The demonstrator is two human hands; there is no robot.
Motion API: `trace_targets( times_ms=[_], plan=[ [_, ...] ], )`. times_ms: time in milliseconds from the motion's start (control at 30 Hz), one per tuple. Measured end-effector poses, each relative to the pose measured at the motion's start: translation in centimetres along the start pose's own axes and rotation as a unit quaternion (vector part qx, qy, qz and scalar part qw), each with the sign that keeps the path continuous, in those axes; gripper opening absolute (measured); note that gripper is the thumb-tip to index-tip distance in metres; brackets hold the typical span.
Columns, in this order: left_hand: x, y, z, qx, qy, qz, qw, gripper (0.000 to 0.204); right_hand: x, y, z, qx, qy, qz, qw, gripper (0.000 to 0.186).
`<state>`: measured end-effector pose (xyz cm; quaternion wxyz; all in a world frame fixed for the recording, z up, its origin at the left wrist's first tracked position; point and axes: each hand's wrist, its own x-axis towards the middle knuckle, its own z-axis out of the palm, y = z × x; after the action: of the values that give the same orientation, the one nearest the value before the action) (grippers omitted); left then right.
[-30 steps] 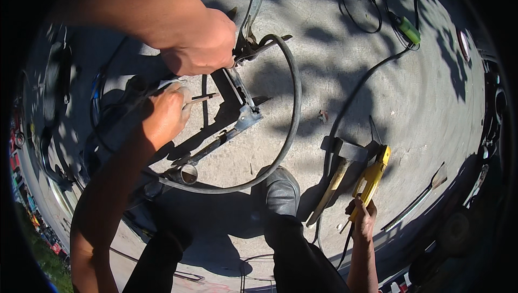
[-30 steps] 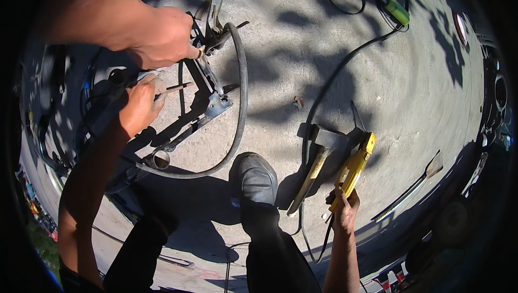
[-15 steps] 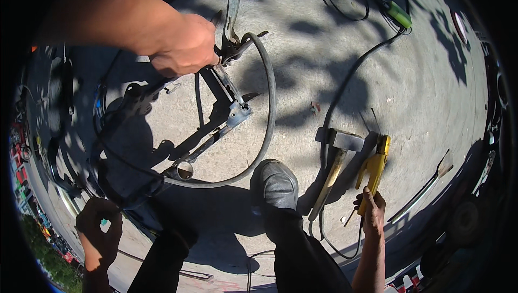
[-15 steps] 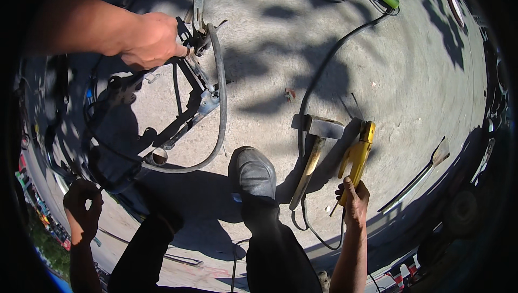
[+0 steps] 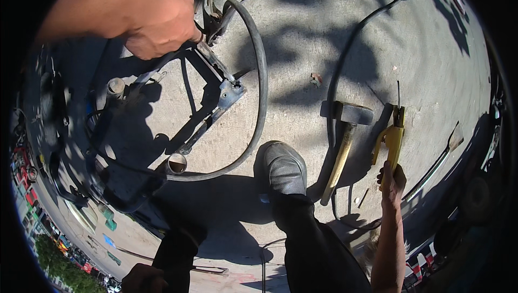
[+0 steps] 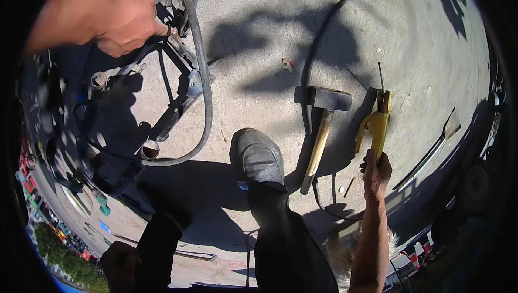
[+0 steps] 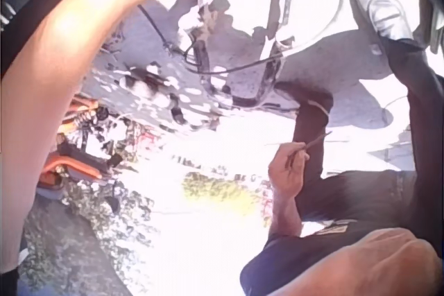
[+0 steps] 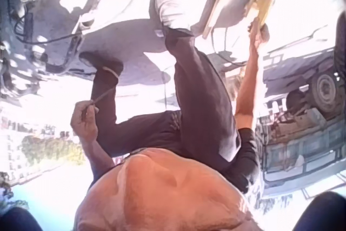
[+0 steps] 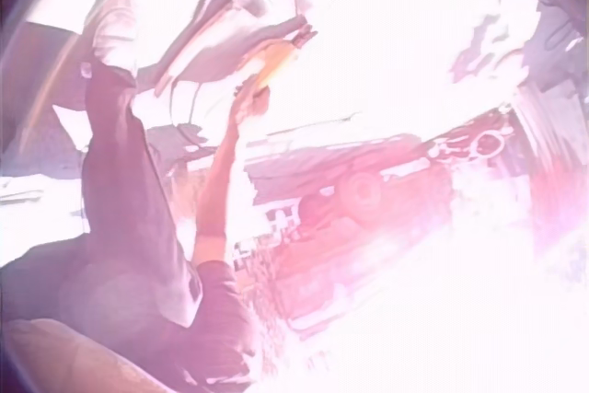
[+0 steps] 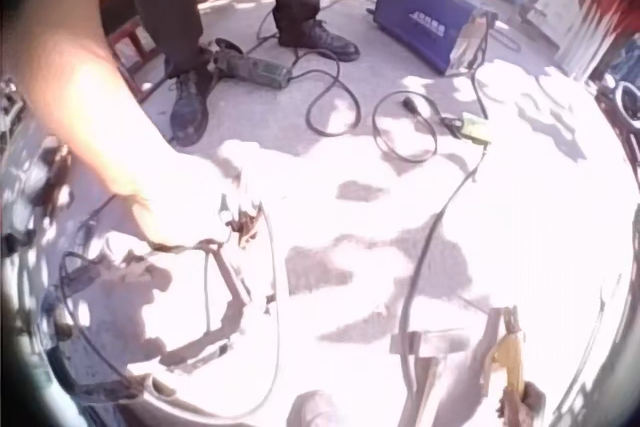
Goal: The person welds a metal shovel head to a metal frame using a handheld welding torch. They reposition the shovel and frame multiple times to weld different joints, then set the shovel aside and pick up a curved metal bar to continue welding.
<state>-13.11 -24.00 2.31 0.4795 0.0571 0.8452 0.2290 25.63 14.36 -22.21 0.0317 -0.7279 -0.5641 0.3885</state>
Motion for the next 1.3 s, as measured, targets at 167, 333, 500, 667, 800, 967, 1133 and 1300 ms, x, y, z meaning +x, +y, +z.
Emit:
trace_targets(
  times_ms=[167,333,500,667,800,967,1133,1300],
  plan=[
    [0.3,-0.4,-0.7,0.071,-0.016,-0.006,0.997,0.013,0.6,1.0,-0.4,-0.057,0.015,-0.042,0.997,0.037],
    [-0.4,0.1,-0.9,0.077,-0.004,0.016,0.997,0.011,0.9,2.8,-0.8,-0.21,0.062,-0.099,0.971,0.035],
    [-0.6,0.4,-1.1,0.08,0.001,0.052,0.995,0.009,2.7,5.2,-1.2,-0.201,0.053,-0.127,0.97,0.029],
    [-0.4,0.3,-1.3,0.113,-0.019,0.082,0.99,0.007,3.9,6.0,-1.2,-0.268,0.029,-0.121,0.955,0.031],
    [-0.4,0.4,-1.3,0.115,-0.024,0.098,0.988,0.007,3.8,6.5,-1.0,-0.258,0.033,-0.13,0.957,0.036],
    [0.0,0.6,-1.0,0.112,-0.034,0.099,0.988,0.008,2.8,7.2,-0.4,-0.278,0.078,-0.069,0.955,0.044],
    [-1.0,-2.8,-0.5,0.183,0.042,0.141,0.972,0.012,2.3,5.1,0.4,-0.275,0.05,-0.079,0.957,0.047],
    [-0.3,-2.7,-0.3,0.187,0.048,0.122,0.974,0.013,3.2,6.9,-0.5,-0.333,0.078,-0.108,0.934,0.042]
  ],
)
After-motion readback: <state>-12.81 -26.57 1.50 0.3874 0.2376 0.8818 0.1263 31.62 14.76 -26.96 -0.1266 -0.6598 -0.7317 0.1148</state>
